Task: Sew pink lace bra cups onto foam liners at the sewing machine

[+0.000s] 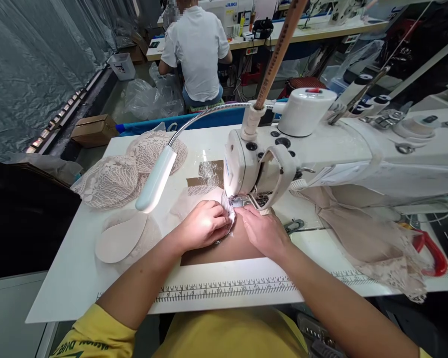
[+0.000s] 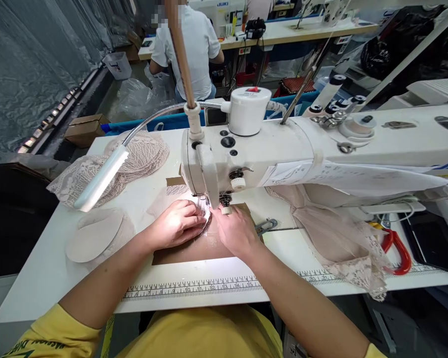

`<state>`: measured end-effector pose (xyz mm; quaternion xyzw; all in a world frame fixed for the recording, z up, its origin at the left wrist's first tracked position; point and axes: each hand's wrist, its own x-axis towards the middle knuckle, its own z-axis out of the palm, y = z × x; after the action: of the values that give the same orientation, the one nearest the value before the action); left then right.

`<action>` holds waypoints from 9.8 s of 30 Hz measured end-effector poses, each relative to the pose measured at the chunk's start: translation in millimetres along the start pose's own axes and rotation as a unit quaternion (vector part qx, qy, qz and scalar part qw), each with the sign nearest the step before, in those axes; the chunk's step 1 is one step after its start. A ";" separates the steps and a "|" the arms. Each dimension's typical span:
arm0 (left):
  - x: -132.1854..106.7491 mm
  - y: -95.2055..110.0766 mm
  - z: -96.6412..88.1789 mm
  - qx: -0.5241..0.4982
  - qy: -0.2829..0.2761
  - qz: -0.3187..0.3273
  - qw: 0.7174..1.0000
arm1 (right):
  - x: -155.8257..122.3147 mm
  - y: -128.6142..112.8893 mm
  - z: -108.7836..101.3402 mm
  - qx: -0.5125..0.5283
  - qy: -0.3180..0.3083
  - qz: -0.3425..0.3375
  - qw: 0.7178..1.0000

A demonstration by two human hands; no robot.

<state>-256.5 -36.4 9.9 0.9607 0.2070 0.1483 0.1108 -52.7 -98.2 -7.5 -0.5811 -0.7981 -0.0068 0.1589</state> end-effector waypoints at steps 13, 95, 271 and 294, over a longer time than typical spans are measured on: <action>-1.3 0.2 4.8 0.009 0.007 0.004 1.000 | -3.4 -0.6 -2.5 0.032 -0.020 -0.083 0.996; -178.3 14.1 -74.7 -0.025 0.104 -0.595 0.797 | 0.6 6.4 9.9 0.039 0.020 -0.080 0.996; 1.5 2.3 7.0 0.089 0.001 -0.003 0.996 | 8.9 -8.9 -3.2 -0.004 -0.008 -0.018 1.000; 2.1 0.6 5.3 0.080 -0.025 -0.034 0.996 | -0.2 1.9 -2.8 0.043 0.051 -0.073 0.995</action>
<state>-252.7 -36.9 5.7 0.9622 0.2477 0.1039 0.0440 -50.2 -98.2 -5.2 -0.5128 -0.8288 -0.0134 0.2237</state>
